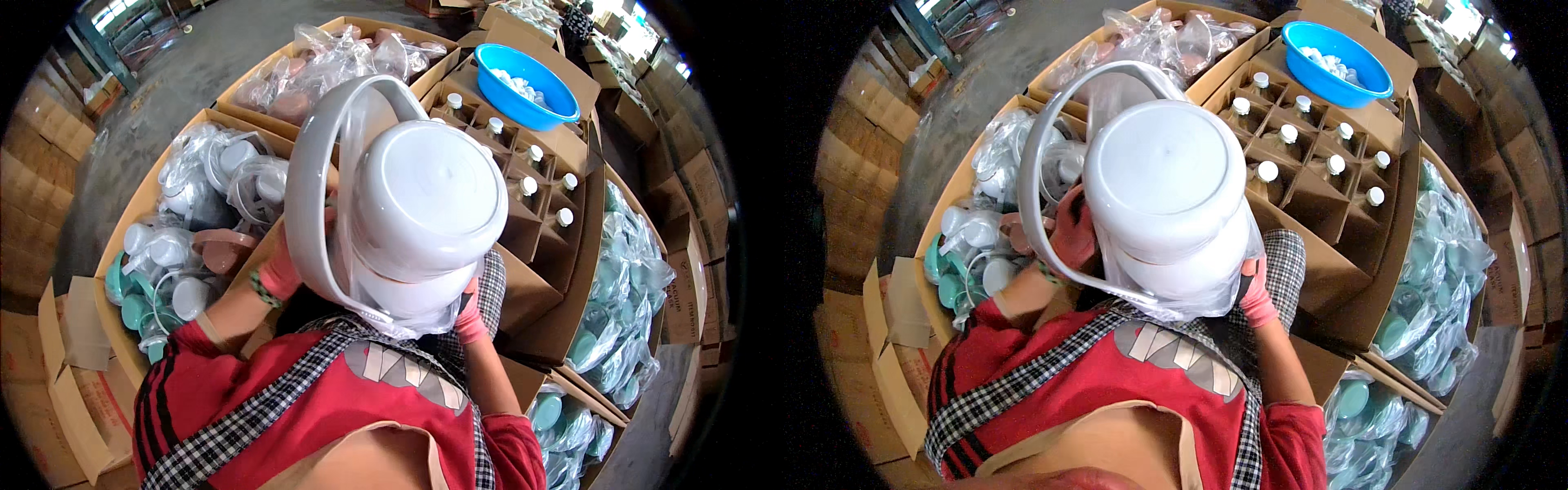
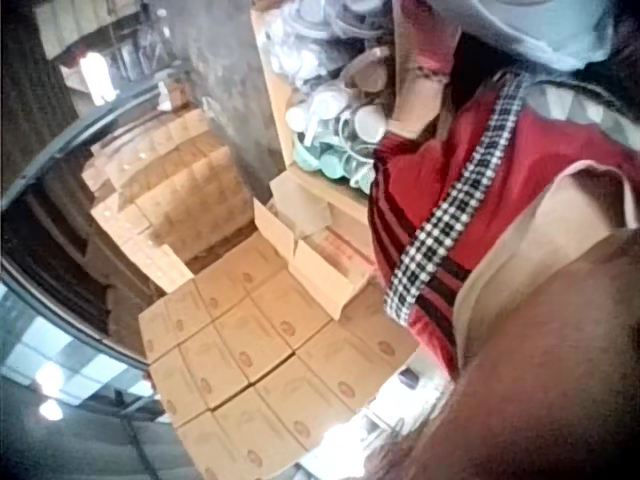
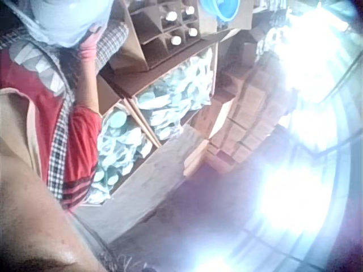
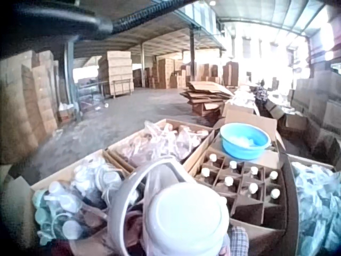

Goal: The person assembles and packs plastic kitchenware, including pitchers and lids, into cardboard boxes. They remove items from plastic bags, fit lids onto pitchers, and place the assembled units into boxes lined with protective plastic.

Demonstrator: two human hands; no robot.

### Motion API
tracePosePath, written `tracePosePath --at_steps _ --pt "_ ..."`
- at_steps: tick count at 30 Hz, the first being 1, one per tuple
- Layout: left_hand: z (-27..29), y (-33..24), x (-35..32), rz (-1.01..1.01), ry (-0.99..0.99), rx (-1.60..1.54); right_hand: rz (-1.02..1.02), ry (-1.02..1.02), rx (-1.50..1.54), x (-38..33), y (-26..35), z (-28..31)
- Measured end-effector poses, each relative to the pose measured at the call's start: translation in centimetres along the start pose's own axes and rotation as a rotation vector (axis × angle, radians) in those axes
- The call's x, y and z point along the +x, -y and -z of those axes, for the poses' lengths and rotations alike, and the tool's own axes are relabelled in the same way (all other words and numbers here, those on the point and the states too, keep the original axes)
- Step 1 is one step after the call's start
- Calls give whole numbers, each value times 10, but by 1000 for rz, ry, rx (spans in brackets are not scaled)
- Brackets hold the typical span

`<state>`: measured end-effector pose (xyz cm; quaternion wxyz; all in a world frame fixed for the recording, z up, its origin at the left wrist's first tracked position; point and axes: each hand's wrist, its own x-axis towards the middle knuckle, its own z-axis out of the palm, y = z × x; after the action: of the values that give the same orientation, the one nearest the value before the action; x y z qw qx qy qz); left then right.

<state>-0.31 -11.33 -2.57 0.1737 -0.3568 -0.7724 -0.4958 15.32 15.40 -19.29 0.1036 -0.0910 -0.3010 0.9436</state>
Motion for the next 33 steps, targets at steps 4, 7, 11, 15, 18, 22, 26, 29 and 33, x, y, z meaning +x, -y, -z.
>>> tracePosePath --at_steps 4,7,11,15,18,22,26,29,33 --pt "-6 97 -85 372 432 269 180 -19 -541 -3 -8 -36" --pt "5 42 -35 266 254 -317 484 24 -1299 -22 2 -22" --pt "-2 49 -36 696 305 -1300 83 -140 -937 -42 19 -15" --pt "-33 6 -8 150 491 -872 474 -49 -518 -38 119 -185" --pt "-62 29 -25 219 540 -788 941 186 -796 -44 145 -286" --pt "-73 1 -24 482 472 -715 739 436 -2042 -49 206 -289" --pt "-92 -18 -13 276 482 -495 498 310 -1876 -53 249 -250" --pt "-100 -22 -22 -704 297 292 461 217 -1787 -90 252 -187" --pt "-102 -8 -31 -353 390 33 421 179 -1824 -92 243 -182"
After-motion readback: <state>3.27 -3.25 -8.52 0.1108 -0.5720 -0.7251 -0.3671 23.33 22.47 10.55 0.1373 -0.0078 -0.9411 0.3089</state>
